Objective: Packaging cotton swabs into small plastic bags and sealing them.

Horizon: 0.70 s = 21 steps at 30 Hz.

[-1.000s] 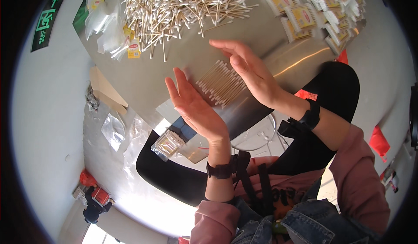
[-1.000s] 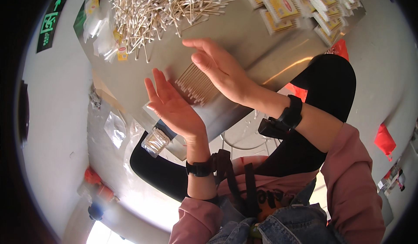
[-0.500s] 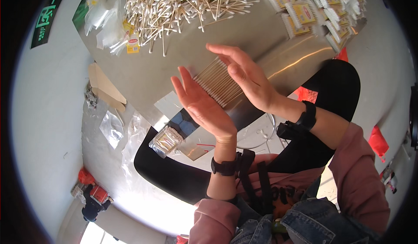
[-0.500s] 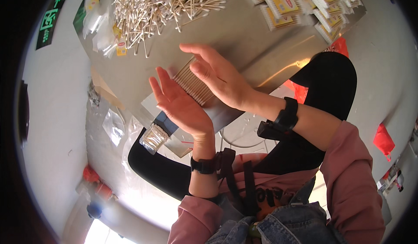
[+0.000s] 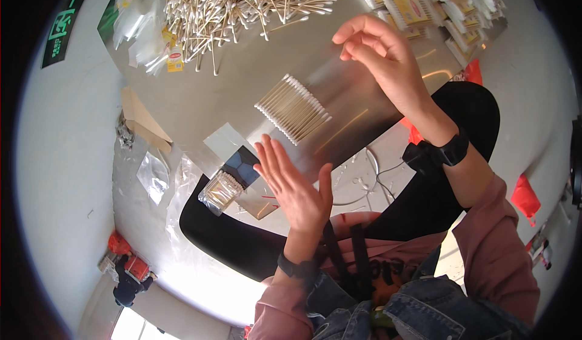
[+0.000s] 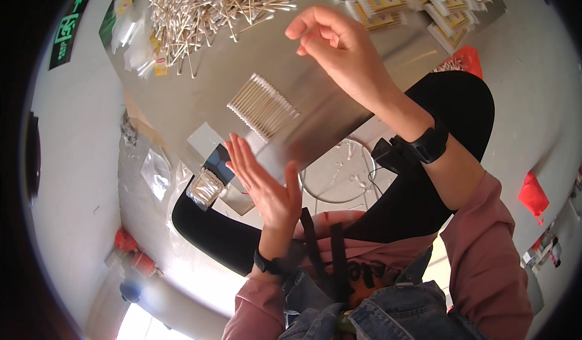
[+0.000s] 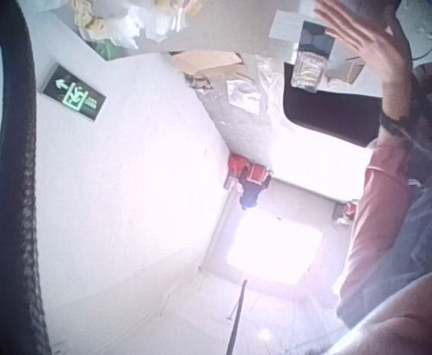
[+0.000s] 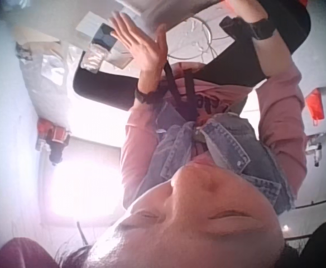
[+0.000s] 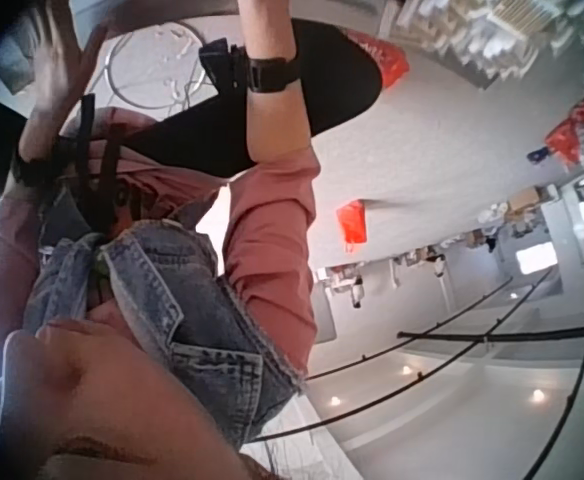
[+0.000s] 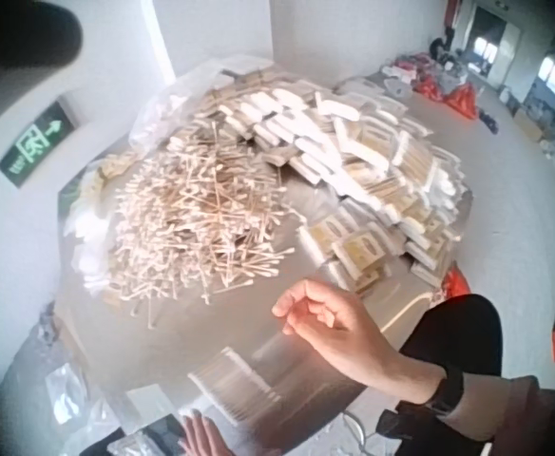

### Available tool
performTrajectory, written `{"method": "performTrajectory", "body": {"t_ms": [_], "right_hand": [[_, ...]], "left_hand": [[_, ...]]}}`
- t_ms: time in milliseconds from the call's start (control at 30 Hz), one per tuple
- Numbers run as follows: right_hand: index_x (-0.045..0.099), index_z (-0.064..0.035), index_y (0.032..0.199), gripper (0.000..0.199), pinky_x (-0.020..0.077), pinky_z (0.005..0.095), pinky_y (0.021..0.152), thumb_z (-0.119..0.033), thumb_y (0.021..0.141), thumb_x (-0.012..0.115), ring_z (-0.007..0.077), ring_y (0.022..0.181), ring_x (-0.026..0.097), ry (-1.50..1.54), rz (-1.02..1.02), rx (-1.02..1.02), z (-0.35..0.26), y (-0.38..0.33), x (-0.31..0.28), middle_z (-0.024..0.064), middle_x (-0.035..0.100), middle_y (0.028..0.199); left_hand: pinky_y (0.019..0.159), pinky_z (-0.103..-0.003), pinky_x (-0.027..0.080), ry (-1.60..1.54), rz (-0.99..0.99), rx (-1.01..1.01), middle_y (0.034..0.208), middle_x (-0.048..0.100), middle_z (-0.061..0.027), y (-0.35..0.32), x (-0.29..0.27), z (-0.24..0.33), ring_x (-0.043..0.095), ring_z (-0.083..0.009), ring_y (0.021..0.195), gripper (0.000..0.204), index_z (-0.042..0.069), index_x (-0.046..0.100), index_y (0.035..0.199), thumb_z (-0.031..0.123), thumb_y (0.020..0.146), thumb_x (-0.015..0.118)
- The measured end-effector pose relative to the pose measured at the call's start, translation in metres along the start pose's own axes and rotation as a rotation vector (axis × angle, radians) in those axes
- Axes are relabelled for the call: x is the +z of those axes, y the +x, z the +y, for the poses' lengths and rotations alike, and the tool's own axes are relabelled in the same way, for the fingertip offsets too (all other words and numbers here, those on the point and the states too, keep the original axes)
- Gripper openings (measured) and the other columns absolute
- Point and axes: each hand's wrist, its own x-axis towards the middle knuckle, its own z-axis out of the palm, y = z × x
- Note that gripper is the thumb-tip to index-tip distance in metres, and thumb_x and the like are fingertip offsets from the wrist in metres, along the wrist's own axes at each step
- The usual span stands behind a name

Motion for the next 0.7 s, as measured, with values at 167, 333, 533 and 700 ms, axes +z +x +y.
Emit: {"method": "performTrajectory", "body": {"t_ms": [167, 333, 533, 700], "right_hand": [[0.062, -0.002, 0.102, 0.013, 0.0473, 0.0268, 0.081, -0.001, 0.089, 0.061, 0.0096, 0.086, 0.06, -0.273, -0.404, 0.057, -0.01, -0.002, 0.004, 0.0009, 0.064, 0.093], [0.066, -0.0053, 0.081, 0.008, 0.048, 0.0313, 0.076, 0.002, 0.078, 0.064, 0.0215, 0.082, 0.061, -0.491, -0.568, -0.017, -0.017, -0.009, 0.001, 0.0054, 0.062, 0.083], [0.066, -0.0076, 0.073, 0.005, 0.047, 0.0367, 0.075, -0.004, 0.076, 0.066, 0.0226, 0.08, 0.059, -0.681, -0.561, -0.279, -0.005, -0.012, 0.006, 0.0012, 0.063, 0.077], [0.067, -0.0081, 0.073, 0.006, 0.0467, 0.0362, 0.077, -0.003, 0.075, 0.066, 0.0229, 0.081, 0.059, -0.724, -0.608, -0.316, -0.004, -0.012, 0.005, 0.0015, 0.062, 0.076]], "left_hand": [[0.119, -0.055, 0.01, 0.303, -0.119, 0.039, 0.158, 0.013, -0.0302, 0.032, 0.017, 0.005, 0.008, -0.0425, 0.15, 0.101, -0.01, 0.016, 0.151, 0.064, 0.092, 0.048], [0.119, -0.054, 0.014, 0.312, -0.117, 0.053, 0.158, 0.016, -0.0301, 0.039, 0.031, 0.001, 0.012, -0.0415, 0.149, 0.104, -0.012, 0.017, 0.15, 0.069, 0.091, 0.045], [0.119, -0.053, 0.015, 0.3, -0.096, 0.064, 0.157, 0.019, -0.0302, 0.038, 0.032, 0.0, 0.014, -0.0418, 0.149, 0.104, -0.012, 0.018, 0.15, 0.07, 0.09, 0.044], [0.119, -0.053, 0.014, 0.295, -0.086, 0.063, 0.157, 0.019, -0.0298, 0.038, 0.033, -0.001, 0.014, -0.0414, 0.149, 0.104, -0.012, 0.019, 0.15, 0.069, 0.09, 0.044]]}}
